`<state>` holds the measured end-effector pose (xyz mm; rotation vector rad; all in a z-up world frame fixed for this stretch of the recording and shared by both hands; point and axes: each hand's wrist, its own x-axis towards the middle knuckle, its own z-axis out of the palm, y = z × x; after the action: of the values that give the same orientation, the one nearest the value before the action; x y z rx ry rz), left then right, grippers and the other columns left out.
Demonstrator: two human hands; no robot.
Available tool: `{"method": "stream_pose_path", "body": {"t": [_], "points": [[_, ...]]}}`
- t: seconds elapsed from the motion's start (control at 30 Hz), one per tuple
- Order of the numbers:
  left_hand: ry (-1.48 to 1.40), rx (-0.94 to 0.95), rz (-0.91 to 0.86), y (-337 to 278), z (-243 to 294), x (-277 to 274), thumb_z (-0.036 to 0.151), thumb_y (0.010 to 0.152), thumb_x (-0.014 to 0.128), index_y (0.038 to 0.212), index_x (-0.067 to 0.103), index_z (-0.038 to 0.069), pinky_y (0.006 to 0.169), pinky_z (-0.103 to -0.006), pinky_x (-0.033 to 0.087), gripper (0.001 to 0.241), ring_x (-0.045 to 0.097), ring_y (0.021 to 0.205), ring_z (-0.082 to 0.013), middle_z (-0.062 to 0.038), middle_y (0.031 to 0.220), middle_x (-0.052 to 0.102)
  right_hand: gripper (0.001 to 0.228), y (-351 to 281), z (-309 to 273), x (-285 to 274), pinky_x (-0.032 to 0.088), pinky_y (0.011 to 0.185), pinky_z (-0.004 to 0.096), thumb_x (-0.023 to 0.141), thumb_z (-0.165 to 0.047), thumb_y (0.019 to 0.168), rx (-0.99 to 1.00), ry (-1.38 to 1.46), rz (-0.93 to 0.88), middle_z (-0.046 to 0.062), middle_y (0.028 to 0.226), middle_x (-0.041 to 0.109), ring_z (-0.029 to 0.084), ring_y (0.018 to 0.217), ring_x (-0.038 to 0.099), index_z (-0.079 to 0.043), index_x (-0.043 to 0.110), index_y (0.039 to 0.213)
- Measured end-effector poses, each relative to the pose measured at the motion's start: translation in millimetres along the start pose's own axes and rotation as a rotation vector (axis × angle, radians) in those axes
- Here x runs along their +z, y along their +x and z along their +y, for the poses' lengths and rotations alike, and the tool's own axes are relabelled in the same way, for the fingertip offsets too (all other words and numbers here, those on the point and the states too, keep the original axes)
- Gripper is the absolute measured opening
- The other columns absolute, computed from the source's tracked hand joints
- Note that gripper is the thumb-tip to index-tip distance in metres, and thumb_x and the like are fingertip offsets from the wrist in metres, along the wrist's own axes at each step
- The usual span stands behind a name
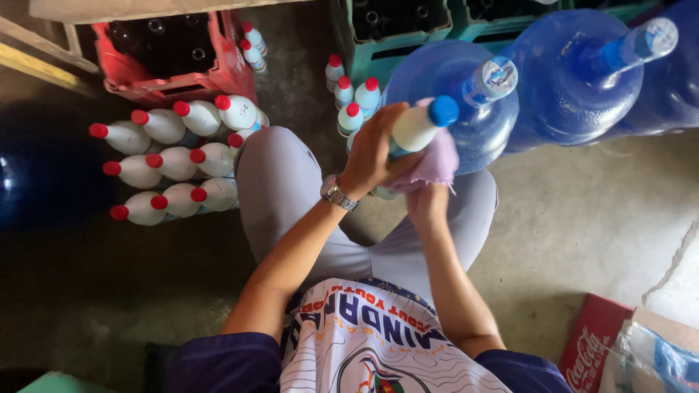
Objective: Wiping cleaning bottles with a cloth and organizing them on a storage shelf.
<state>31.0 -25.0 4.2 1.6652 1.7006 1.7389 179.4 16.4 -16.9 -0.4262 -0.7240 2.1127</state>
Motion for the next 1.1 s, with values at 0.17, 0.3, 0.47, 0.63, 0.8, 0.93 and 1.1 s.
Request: {"method": "stream_pose_path", "body": {"t": [0.17,0.3,0.47,0.63,0.8,0.93,1.1], "points": [[0.173,-0.024,-0.126,-13,-2,-12,0.033,0.084,0.086,0.147,0.046,0.002,0.099,-0.0430,0.054,0.081,0.063,0.119,-0.0369,-0.018,0.138,0.060,0.039,20,-82,105,0.057,0.101,0.037,0.059,-0.020,0.100,-0.243,-0.721,-0.043,0.011,0.126,0.070,0.025,0.115,0.069,-0.005,0.060,0.136],[0.245,0.113,-0.163,-30,-7,-15,0.032,0.088,0.081,0.144,0.045,0.001,0.097,-0.0432,0.055,0.074,0.063,0.117,-0.0358,-0.018,0.136,0.059,0.031,30,-107,111,0.054,0.098,0.041,0.069,-0.015,0.089,-0.554,-1.564,-0.468,0.011,0.127,0.072,0.034,0.110,0.067,-0.008,0.074,0.119],[0.352,0.235,-0.322,-30,-13,-30,0.036,0.089,0.082,0.139,0.047,0.000,0.097,-0.0442,0.054,0.071,0.063,0.114,-0.0328,-0.016,0.131,0.059,0.025,50,-102,67,0.057,0.086,0.031,0.068,-0.011,0.090,-0.050,-1.489,-0.361,0.007,0.112,0.076,0.020,0.097,0.074,-0.010,0.076,0.114],[0.363,0.302,-0.419,-26,-16,-30,0.040,0.085,0.081,0.141,0.048,0.002,0.097,-0.0455,0.053,0.075,0.063,0.111,-0.0327,-0.015,0.130,0.060,0.016,64,-76,31,0.055,0.077,0.031,0.082,-0.010,0.087,0.064,-1.152,-0.238,0.008,0.098,0.071,0.020,0.089,0.068,-0.003,0.073,0.098],[0.018,0.231,-0.297,-28,-19,-23,0.038,0.087,0.084,0.147,0.040,0.007,0.105,-0.0467,0.053,0.080,0.061,0.122,-0.0374,-0.015,0.137,0.057,0.017,74,-76,76,0.045,0.059,0.029,0.078,-0.009,0.068,-0.595,-0.808,-0.620,0.006,0.069,0.059,0.016,0.063,0.059,-0.006,0.062,0.071],[-0.020,0.250,-0.255,-36,-30,-31,0.037,0.090,0.085,0.151,0.035,0.006,0.104,-0.0459,0.053,0.084,0.060,0.125,-0.0372,-0.018,0.141,0.055,0.016,68,-92,95,0.047,0.062,0.029,0.079,-0.010,0.070,-0.386,-0.711,-0.487,0.005,0.073,0.062,0.016,0.066,0.061,-0.007,0.064,0.075],[0.074,0.106,-0.250,-37,-30,-39,0.034,0.088,0.086,0.146,0.041,0.007,0.102,-0.0488,0.053,0.078,0.061,0.119,-0.0365,-0.017,0.136,0.059,0.016,55,-110,103,0.053,0.068,0.029,0.082,-0.011,0.074,0.001,-0.511,-0.197,0.005,0.080,0.068,0.017,0.074,0.065,-0.009,0.070,0.083]]}}
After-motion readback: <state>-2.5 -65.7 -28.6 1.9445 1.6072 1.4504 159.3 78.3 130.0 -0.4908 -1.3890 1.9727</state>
